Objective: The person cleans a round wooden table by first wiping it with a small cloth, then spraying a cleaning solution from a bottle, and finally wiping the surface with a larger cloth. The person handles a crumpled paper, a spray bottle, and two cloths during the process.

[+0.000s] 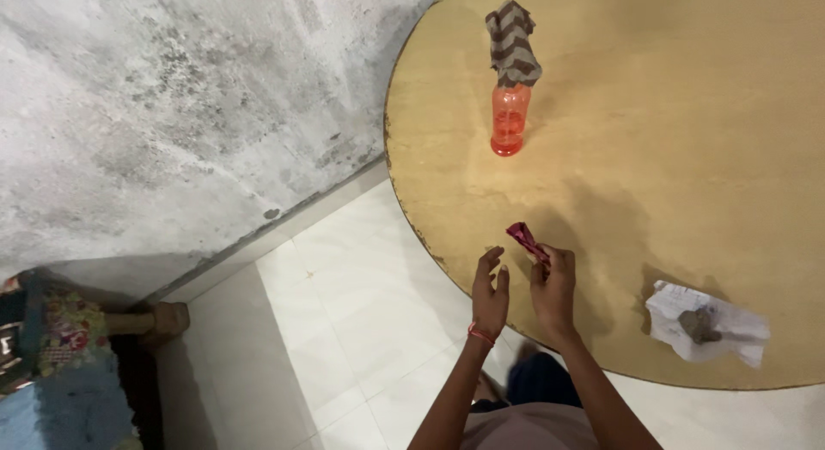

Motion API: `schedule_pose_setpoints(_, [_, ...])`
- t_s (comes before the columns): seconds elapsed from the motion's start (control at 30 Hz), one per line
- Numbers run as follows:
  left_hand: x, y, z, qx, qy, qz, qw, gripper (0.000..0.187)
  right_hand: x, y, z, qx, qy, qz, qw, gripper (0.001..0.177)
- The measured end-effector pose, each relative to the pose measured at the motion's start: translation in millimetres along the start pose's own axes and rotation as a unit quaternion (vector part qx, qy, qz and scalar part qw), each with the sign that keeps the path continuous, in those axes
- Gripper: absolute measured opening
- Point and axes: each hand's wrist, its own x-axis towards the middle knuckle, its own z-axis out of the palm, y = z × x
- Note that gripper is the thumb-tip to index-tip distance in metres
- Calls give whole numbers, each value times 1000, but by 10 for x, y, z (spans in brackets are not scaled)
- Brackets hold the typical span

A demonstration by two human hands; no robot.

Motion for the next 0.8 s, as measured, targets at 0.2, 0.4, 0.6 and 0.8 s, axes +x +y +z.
schedule_pose_setpoints(0.2, [363,3,-6,5,-5,4,1000,39,349,148,236,-37,-1,-5,999,31])
schedule_pose_setpoints(0.4, [923,88,13,18,0,-7,1000,38,1011,200,430,-77,-30,-6,997,29])
schedule_pose_setpoints(0.6, [1452,305,12,2,23,10,1000,39,1637,-108,555,-53,-29,-52,997,43])
schedule_pose_setpoints(0.8, [2027,659,17,-40,42,45,997,40,2417,-336,710,-52,-27,-78,995,63])
